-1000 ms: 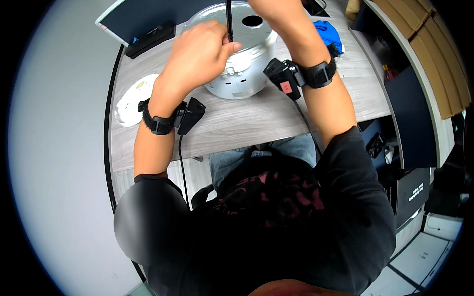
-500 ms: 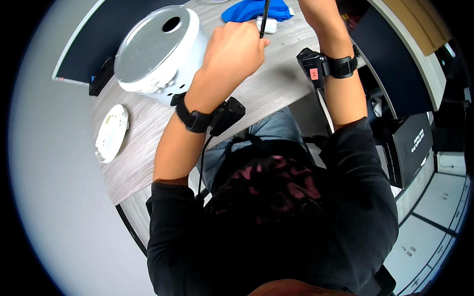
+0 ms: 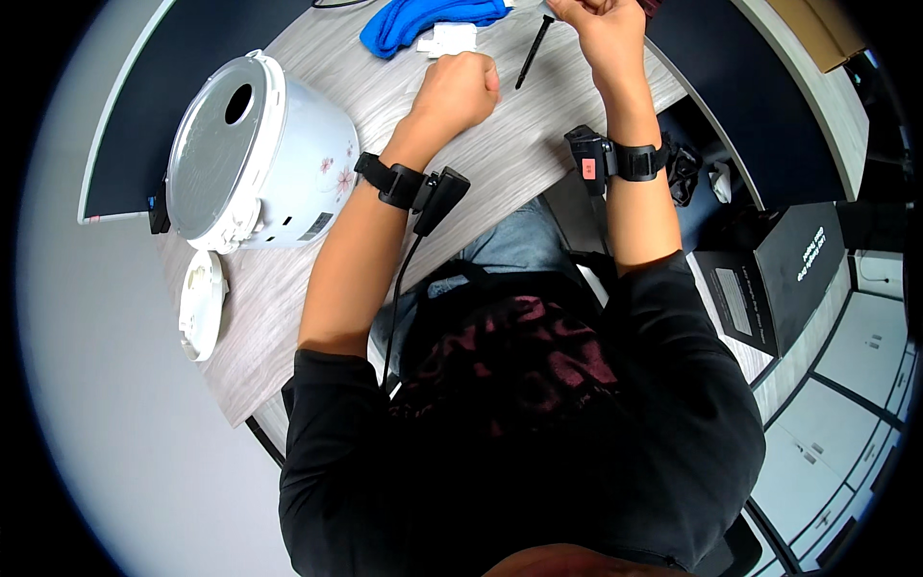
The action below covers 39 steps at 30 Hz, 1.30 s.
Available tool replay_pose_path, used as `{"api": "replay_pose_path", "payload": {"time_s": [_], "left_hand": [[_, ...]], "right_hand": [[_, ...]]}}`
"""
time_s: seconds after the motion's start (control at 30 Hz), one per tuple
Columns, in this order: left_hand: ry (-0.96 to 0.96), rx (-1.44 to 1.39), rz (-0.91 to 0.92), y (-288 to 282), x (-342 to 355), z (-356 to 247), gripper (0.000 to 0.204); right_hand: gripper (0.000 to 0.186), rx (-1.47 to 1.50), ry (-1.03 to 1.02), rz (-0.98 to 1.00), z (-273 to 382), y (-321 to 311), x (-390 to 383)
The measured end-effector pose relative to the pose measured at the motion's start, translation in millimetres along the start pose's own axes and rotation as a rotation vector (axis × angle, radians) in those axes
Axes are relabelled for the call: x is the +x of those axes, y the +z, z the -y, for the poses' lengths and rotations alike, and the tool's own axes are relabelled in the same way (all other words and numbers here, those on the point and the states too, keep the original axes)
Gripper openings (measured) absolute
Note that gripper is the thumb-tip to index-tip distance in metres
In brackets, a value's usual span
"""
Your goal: The person wipes the exterior of a white rice cooker with a blue cloth, then uses a screwdriver to remove screws from the lid and base. The lid is detached and set aside, and the person continues unscrewing components from the cooker's body.
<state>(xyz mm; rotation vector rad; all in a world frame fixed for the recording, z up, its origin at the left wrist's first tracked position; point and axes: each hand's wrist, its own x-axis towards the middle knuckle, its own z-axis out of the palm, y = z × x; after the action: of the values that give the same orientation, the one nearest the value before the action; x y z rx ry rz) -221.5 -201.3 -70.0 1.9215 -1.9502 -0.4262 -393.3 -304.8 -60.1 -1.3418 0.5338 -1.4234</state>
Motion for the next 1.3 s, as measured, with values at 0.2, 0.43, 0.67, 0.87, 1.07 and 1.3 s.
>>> {"api": "replay_pose_path", "payload": {"time_s": [0.2, 0.43, 0.67, 0.87, 1.07, 1.3], "left_hand": [[-0.053, -0.077, -0.009, 15.9, 13.8, 6.2, 0.02], [-0.139, -0.051, -0.025, 23.5, 21.1, 7.4, 0.02], [-0.072, -0.085, -0.072, 31.9, 20.9, 14.4, 0.021], [-0.046, -0.092, -0.102, 32.8, 17.4, 13.0, 0.02], [0.027, -0.075, -0.14, 30.9, 9.7, 14.9, 0.028], [0.121, -0.122, -0.142, -29.8, -61.3, -4.3, 0.031]], "right_hand": [[0.047, -0.045, 0.049, -0.037, -6.1, -12.3, -5.7], [0.045, -0.022, 0.083, -0.058, -14.2, -12.0, -7.8], [0.046, 0.01, 0.099, -0.046, -18.8, -6.9, -7.6], [0.046, 0.022, 0.109, -0.068, -14.1, -2.8, -10.0], [0.045, -0.027, 0.086, -0.075, -17.1, -7.0, -9.8], [0.036, -0.025, 0.087, 0.094, -6.6, 8.4, -4.1]]}}
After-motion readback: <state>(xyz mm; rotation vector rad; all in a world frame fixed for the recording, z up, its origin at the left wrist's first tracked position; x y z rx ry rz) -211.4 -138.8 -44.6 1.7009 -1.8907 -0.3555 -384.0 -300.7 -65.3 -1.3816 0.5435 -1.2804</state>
